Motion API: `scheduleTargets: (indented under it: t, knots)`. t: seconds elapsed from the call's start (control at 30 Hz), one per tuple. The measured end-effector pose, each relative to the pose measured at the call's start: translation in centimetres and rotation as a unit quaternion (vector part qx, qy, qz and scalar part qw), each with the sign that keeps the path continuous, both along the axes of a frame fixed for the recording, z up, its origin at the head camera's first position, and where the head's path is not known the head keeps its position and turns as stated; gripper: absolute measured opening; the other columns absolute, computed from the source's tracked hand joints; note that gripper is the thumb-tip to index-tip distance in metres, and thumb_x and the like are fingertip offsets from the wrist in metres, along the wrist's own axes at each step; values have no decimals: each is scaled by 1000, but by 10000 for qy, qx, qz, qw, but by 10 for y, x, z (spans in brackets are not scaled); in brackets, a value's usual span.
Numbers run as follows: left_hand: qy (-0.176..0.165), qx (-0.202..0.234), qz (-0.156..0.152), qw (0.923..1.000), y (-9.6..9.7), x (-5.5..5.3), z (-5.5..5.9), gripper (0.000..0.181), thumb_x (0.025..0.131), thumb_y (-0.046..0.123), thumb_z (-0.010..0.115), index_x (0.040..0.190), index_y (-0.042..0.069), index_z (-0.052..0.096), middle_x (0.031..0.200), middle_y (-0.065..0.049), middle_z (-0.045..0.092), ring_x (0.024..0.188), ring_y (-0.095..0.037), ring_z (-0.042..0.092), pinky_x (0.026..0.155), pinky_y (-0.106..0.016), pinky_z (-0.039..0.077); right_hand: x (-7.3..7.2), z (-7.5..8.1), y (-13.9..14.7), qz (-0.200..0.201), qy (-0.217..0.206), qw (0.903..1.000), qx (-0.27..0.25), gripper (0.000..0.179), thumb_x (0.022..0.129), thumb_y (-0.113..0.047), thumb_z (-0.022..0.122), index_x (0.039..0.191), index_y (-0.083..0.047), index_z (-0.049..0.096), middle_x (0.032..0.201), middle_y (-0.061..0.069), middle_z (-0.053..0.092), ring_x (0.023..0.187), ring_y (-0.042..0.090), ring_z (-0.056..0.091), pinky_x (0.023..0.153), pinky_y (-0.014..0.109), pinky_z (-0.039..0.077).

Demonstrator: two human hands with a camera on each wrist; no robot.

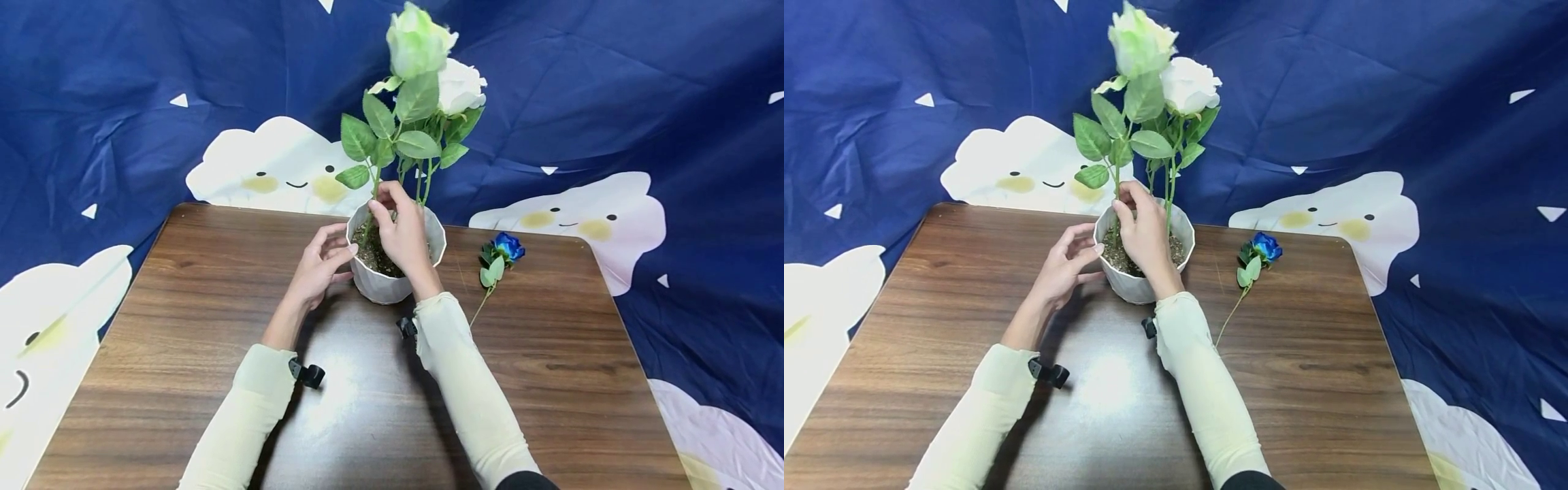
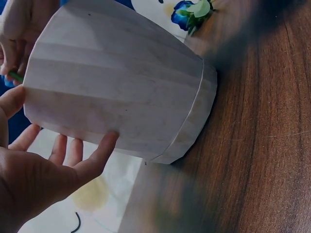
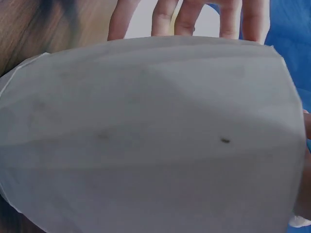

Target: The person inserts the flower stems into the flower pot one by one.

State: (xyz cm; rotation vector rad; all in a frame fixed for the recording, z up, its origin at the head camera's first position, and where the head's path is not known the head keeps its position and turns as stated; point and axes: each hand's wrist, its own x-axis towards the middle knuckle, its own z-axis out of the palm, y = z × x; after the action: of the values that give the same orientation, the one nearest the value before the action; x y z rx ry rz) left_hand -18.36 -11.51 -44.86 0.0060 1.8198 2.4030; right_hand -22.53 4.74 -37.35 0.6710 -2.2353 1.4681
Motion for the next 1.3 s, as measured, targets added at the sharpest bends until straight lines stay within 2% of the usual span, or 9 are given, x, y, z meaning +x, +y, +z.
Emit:
scheduleTargets:
  t: [0.13, 0.23, 0.4, 0.53, 0.8, 0.97, 1.1, 1.3]
  knots:
    - [11, -16, -13, 10000, 1, -1, 0, 57, 96, 8, 66, 148, 9, 43, 132, -19, 48, 107, -21, 57, 93, -62, 56, -5, -3, 4, -109, 66, 9993, 358, 9, 96, 1, 64, 104, 3, 63, 92, 15, 68, 81, 26, 67, 74, 35, 58]
    - [11, -50, -47, 10000, 1, 0, 0, 57, 96, 9, 67, 148, 9, 43, 133, -20, 48, 108, -22, 57, 93, -62, 55, -8, -9, 7, -177, -62, 9978, 629, 9, 96, -1, 65, 106, 2, 64, 90, 13, 69, 83, 25, 66, 78, 33, 56]
    - [-20, -103, -85, 9999, 1, 0, 2, 58, 96, 10, 67, 149, 10, 42, 132, -19, 47, 108, -22, 56, 94, -61, 55, -12, -16, 12, -323, -413, 9970, 570, 9, 97, -2, 65, 106, 0, 64, 88, 12, 68, 81, 25, 66, 72, 33, 56]
    - [-1, -94, -68, 9999, 1, 0, 2, 57, 96, 9, 67, 148, 10, 43, 129, -16, 48, 108, -21, 56, 94, -62, 55, -15, -16, 13, -390, -548, 9950, 735, 10, 98, -4, 65, 107, -2, 64, 91, 12, 68, 85, 24, 67, 77, 34, 56]
    - [-70, -74, -69, 9999, 0, 0, 0, 57, 97, 9, 66, 148, 10, 43, 131, -17, 48, 109, -23, 56, 92, -59, 57, -23, -18, 12, -402, -990, 9857, 1304, 11, 100, -7, 63, 110, -4, 61, 99, 12, 70, 93, 25, 65, 87, 39, 54]
    - [-87, -40, -47, 9999, 1, 0, -1, 57, 97, 9, 66, 149, 9, 42, 133, -19, 47, 109, -24, 56, 93, -61, 56, -26, -19, 12, -494, -1084, 9775, 1738, 6, 100, -9, 62, 105, -6, 59, 100, 10, 69, 97, 25, 64, 92, 40, 50]
    - [-101, -14, -13, 9999, 2, -1, -1, 57, 97, 8, 65, 149, 8, 42, 129, -16, 47, 109, -23, 56, 95, -63, 54, -30, -20, 11, -462, -1205, 9705, 2037, 6, 101, -10, 61, 100, -7, 56, 99, 8, 68, 95, 24, 63, 88, 40, 51]
    - [-53, 31, 7, 10000, 1, -1, -2, 56, 97, 7, 65, 148, 9, 43, 127, -14, 48, 107, -22, 57, 95, -65, 53, -33, -22, 8, -505, -1361, 9645, 2207, 11, 101, -10, 61, 95, -7, 53, 91, 6, 63, 87, 23, 58, 76, 39, 50]
